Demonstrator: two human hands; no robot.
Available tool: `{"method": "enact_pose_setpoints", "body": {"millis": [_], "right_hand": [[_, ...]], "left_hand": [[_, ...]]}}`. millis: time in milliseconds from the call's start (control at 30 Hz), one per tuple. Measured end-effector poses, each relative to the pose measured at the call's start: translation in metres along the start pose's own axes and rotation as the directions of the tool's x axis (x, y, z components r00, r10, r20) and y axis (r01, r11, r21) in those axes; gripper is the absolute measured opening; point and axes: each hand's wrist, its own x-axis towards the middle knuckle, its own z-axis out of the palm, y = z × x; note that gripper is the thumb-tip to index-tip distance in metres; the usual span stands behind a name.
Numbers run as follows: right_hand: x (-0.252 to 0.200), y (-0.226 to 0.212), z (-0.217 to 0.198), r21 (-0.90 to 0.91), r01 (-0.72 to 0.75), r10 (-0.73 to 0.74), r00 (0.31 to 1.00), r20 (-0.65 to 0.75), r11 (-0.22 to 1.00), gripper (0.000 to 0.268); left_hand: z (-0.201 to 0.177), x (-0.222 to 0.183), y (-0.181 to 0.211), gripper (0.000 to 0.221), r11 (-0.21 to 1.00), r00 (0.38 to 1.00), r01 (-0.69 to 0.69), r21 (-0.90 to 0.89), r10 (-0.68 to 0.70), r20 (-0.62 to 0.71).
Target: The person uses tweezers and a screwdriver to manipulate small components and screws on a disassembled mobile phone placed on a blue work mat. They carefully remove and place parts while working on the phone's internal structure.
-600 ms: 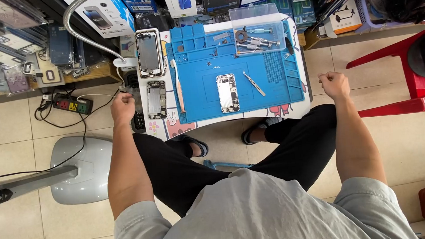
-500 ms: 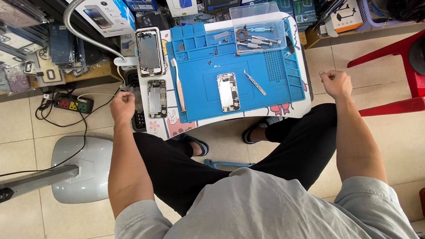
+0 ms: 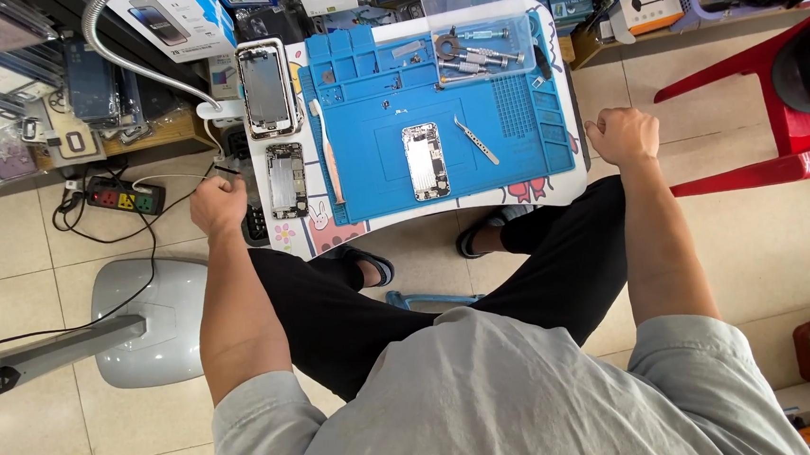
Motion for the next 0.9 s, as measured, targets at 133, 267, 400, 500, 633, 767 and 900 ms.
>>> {"method": "enact_pose_setpoints", "body": {"millis": [133,267,400,500,633,767,900], "right_hand": [[0.002,0.001,0.002,-0.032,-0.005,0.005,1.000,0.021,0.999,0.039],[-0.002,-0.001,-0.003,0.001,-0.081,0.081,0.996,0.025,0.997,0.034],[-0.007,0.002,-0.008,0.018,-0.164,0.165,0.986,-0.017,0.986,0.027],[0.006,0.012,0.016,0.047,-0.190,0.193,0.980,-0.055,0.981,0.022],[0.005,0.019,0.016,0.059,-0.198,0.202,0.977,-0.069,0.978,0.028],[0.002,0.011,0.007,0.072,-0.158,0.165,0.981,-0.099,0.985,0.029],[-0.002,0.010,0.001,0.084,-0.087,0.097,0.987,-0.129,0.993,0.026]], "left_hand": [[0.004,0.003,0.002,0.027,0.995,1.000,0.000,0.095,-0.002,0.021],[0.005,0.002,0.004,0.025,0.992,0.995,-0.007,0.128,-0.006,0.096],[0.006,0.003,0.004,0.025,0.992,0.991,-0.032,0.124,0.015,0.136],[0.010,0.013,0.002,0.025,0.978,0.984,-0.101,0.181,0.072,0.161],[-0.012,0.001,0.028,0.024,0.975,0.981,-0.072,0.208,0.032,0.189],[-0.030,-0.012,0.041,0.022,0.890,0.953,-0.302,0.341,0.281,0.108],[-0.029,-0.015,0.041,0.017,0.812,0.883,-0.427,0.397,0.469,-0.009]]}}
